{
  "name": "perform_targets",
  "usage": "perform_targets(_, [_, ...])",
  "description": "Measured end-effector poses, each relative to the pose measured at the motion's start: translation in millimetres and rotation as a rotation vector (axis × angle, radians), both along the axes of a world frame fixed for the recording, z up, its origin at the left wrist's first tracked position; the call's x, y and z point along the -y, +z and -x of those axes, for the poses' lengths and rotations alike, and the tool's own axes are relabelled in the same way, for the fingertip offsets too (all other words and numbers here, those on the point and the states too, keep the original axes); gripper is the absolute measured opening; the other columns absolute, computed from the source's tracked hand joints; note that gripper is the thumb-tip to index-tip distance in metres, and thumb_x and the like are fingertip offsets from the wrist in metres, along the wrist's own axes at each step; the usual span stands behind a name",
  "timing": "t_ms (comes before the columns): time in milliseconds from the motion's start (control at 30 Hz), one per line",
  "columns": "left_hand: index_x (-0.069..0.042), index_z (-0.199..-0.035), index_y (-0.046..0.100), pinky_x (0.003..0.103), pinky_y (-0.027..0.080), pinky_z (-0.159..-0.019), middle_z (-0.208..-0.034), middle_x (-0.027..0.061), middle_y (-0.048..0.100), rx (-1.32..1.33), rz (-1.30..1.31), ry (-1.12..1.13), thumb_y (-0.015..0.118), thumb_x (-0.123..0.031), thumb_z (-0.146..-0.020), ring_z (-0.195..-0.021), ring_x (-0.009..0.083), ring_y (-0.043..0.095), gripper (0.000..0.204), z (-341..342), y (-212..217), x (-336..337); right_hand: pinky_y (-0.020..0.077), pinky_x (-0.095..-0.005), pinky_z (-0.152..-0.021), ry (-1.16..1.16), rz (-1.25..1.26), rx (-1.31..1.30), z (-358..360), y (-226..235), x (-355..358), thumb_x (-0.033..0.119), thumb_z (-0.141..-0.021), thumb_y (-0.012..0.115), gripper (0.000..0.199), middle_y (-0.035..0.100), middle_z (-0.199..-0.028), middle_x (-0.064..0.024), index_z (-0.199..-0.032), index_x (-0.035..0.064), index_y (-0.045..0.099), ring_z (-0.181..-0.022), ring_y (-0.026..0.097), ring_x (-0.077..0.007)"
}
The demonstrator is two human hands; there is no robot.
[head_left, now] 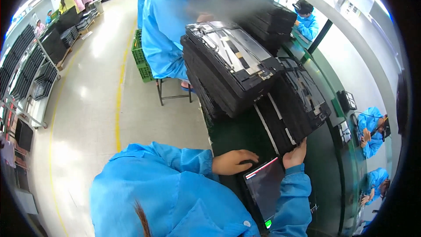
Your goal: Testing electronic tablets at a factory workbench, checking screen displays and connecting cables.
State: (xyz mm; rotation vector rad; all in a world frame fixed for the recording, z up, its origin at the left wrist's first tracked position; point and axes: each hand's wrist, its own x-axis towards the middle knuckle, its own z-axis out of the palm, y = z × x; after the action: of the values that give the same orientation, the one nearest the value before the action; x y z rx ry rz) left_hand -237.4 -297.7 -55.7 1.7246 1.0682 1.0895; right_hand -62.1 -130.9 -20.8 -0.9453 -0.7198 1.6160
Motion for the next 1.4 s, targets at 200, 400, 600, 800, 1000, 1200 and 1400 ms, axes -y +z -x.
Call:
perform_targets(200, [-0.004, -0.102, 0.059, 0.040, 0.035, -0.098, -0.119, 0.0132, 0.050, 0.109, -0.310, 0.034, 0.051, -0.005, -0.082, -0.119, 0.0305, 0.041, 0.022, -1, 37, 3, 0.0161, -0.0353, -0.107, 0.205, 0.063, 0.030, 6, -3, -16, 0.041, -0.092, 0.039, 0.055, 0.033, -0.138, -0.0061, -0.135, 0.0078, 0.031, -0.127, 0.030, -0.0235])
perform_targets(400, [-0.002, -0.095, 0.059, 0.035, 0.043, -0.083, -0.092, 0.0096, 0.060, 0.357, -0.737, -0.086, 0.049, -0.001, -0.081, -0.094, 0.0284, 0.054, 0.017, 18, 111, 10, 0.0193, -0.0353, -0.106, 0.225, 0.035, 0.071, 16, -13, -30, 0.042, -0.092, 0.036, 0.054, 0.035, -0.137, -0.0063, -0.134, 0.0083, 0.033, -0.125, 0.032, -0.0240])
perform_targets(600, [-0.006, -0.090, 0.058, 0.045, 0.042, -0.078, -0.086, 0.0110, 0.061, 0.769, -1.225, -0.163, 0.048, -0.010, -0.085, -0.083, 0.0258, 0.058, 0.012, 10, 196, 27, 0.0134, -0.0352, -0.107, 0.476, 0.089, -0.438, -4, -67, -66, 0.047, -0.090, 0.038, 0.061, 0.030, -0.140, -0.0062, -0.136, 0.0084, 0.029, -0.129, 0.026, -0.0229])
perform_targets(800, [-0.011, -0.081, 0.060, 0.041, 0.046, -0.071, -0.090, 0.0044, 0.060, 0.911, -1.832, 0.143, 0.059, -0.009, -0.081, -0.077, 0.0221, 0.056, 0.002, -7, 257, 32, 0.0097, -0.0403, -0.108, 0.329, 0.004, 0.227, -10, -22, -25, 0.051, -0.087, 0.041, 0.072, 0.018, -0.145, -0.0091, -0.139, 0.0068, 0.018, -0.133, 0.016, -0.0261])
perform_targets(1000, [-0.008, -0.071, 0.058, 0.039, 0.047, -0.066, -0.080, 0.0032, 0.059, 1.056, -1.827, 0.221, 0.063, -0.007, -0.077, -0.073, 0.0206, 0.055, 0.008, -24, 263, 38, 0.0116, -0.0439, -0.107, 0.406, 0.026, 0.319, -58, -10, 5, 0.055, -0.088, 0.036, 0.073, 0.014, -0.144, -0.0170, -0.140, 0.0077, 0.015, -0.133, 0.014, -0.0306])
perform_targets(1200, [-0.008, -0.071, 0.057, 0.038, 0.049, -0.066, -0.080, 0.0056, 0.058, 1.031, -1.801, 0.049, 0.062, -0.006, -0.077, -0.073, 0.0210, 0.054, 0.008, -20, 254, 38, 0.0127, -0.0475, -0.107, 0.364, -0.014, 0.561, -74, 58, 64, 0.057, -0.089, 0.026, 0.071, 0.017, -0.142, -0.0185, -0.140, 0.0091, 0.016, -0.133, 0.014, -0.0315])
perform_targets(1400, [-0.005, -0.075, 0.060, 0.036, 0.049, -0.065, -0.085, 0.0085, 0.059, 0.997, -1.656, -0.042, 0.061, -0.009, -0.079, -0.074, 0.0222, 0.055, 0.006, -22, 250, 39, 0.0119, -0.0447, -0.108, 0.567, -0.168, 0.407, -118, 81, 113, 0.046, -0.093, 0.025, 0.061, 0.017, -0.144, -0.0156, -0.141, 0.0090, 0.010, -0.133, 0.015, -0.0313])
